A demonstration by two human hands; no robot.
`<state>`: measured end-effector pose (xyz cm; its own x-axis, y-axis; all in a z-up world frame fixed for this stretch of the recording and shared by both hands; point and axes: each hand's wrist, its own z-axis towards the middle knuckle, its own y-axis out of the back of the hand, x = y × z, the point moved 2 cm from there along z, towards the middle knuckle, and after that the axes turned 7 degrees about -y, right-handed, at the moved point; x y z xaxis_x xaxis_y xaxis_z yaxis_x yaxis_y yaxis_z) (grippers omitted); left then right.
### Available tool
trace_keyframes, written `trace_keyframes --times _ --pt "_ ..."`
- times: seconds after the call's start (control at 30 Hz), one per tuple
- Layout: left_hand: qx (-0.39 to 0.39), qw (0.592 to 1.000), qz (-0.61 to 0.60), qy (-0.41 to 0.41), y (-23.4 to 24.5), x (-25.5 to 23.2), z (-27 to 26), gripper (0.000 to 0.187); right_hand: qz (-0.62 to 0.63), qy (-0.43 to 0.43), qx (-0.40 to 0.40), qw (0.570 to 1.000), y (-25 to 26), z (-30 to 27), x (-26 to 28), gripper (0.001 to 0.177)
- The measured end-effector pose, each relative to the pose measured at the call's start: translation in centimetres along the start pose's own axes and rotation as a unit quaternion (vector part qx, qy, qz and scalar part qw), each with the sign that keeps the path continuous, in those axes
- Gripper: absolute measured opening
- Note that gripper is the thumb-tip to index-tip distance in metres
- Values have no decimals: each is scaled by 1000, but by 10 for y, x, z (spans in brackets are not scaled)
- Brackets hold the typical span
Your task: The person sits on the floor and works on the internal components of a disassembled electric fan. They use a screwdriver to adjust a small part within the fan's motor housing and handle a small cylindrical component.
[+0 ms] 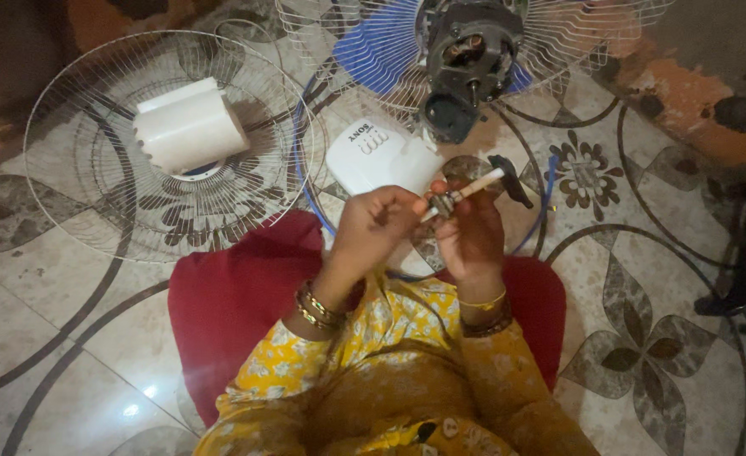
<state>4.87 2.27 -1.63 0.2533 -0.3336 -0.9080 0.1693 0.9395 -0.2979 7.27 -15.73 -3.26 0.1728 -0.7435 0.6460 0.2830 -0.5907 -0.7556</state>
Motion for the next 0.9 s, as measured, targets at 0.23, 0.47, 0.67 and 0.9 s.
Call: trace_keyframes --times 0.23,0.47,0.67,0.9 --pt "-13 1000 -14 19 16 7 10 21 -50 -67 48 995 8 -14 -4 26" --pt "42 989 134 -42 19 11 12 14 -21 -162 -14 986 28 -16 -21 30" --pt "72 984 164 1 20 -6 16 12 -54 -153 -34 986 30 -17 -18 31" --pt "112 937 282 -175 6 -64 8 19 -60 -138 -30 988 1 -24 -1 32"
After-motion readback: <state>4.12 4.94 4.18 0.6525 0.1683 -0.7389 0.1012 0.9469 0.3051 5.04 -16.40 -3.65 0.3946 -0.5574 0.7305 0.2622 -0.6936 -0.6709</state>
